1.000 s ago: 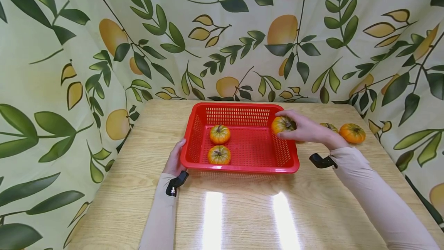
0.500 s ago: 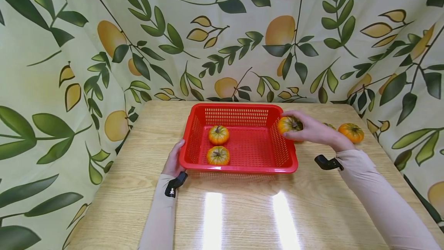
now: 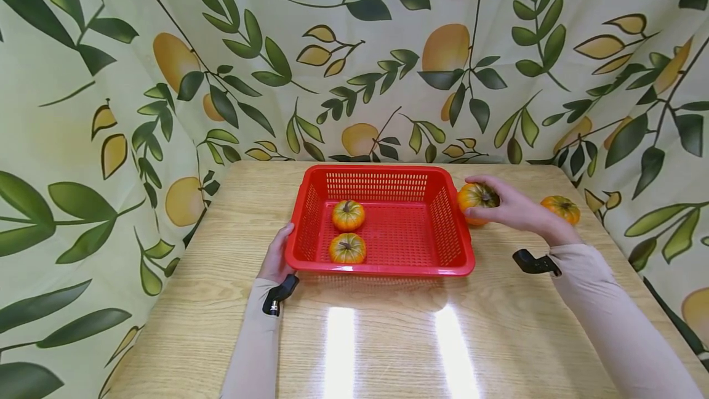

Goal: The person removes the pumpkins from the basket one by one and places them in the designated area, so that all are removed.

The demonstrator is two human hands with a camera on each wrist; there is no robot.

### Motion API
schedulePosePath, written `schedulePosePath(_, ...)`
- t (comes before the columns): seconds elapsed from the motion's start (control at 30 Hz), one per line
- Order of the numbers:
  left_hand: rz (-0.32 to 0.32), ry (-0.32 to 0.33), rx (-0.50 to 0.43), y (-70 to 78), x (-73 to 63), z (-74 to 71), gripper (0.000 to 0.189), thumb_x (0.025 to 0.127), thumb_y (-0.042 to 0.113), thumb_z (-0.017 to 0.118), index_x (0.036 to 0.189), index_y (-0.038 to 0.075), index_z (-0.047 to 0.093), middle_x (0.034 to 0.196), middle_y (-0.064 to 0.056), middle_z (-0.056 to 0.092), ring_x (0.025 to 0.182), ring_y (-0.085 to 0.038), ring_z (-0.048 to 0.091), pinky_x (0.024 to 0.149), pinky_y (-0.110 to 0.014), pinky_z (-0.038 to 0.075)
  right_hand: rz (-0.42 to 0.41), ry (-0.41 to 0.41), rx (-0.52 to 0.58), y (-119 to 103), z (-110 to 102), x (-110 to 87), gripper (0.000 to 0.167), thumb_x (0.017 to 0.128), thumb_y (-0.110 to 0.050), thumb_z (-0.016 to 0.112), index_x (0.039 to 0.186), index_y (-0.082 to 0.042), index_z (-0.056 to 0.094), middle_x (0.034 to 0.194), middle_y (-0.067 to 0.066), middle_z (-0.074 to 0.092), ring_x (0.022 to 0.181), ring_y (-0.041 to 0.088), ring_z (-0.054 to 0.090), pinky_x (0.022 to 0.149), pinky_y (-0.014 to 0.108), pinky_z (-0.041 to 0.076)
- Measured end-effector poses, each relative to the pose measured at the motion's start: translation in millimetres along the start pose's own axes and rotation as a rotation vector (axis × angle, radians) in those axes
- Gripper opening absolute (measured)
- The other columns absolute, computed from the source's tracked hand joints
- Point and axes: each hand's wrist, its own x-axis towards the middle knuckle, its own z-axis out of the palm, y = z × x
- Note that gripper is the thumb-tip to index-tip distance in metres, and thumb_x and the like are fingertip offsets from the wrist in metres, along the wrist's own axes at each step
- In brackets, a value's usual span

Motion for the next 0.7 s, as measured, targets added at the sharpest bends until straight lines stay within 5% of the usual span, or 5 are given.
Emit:
schedulePosePath(0.47,0.0,0.028,-0.007,1.9,-1.8,1.1,0.035,0.104,0.045,0.045,0.131,0.022,0.05,0.114,0.003,0.069,0.103,-0.015,0.067,0.089,-0.031,0.058,0.033,0.009,-0.003,18.7,-0.8,-11.2,0.073,0.095,-0.035,0.071,0.153,-0.01,0.035,0.155,0.024,0.035,0.133,0.043,0.04,0.106,0.066,0.038)
schedulePosePath(0.7,0.023,-0.018,-0.004,-0.7,1.5,-0.9,0.034,0.104,0.043,0.046,0.132,0.024,0.051,0.116,0.003,0.069,0.104,-0.015,0.066,0.09,-0.03,0.057,0.086,0.011,0.03,34.8,8.6,-23.7,0.076,0.094,-0.04,0.07,0.154,-0.012,0.033,0.158,0.025,0.033,0.14,0.047,0.033,0.107,0.073,0.032)
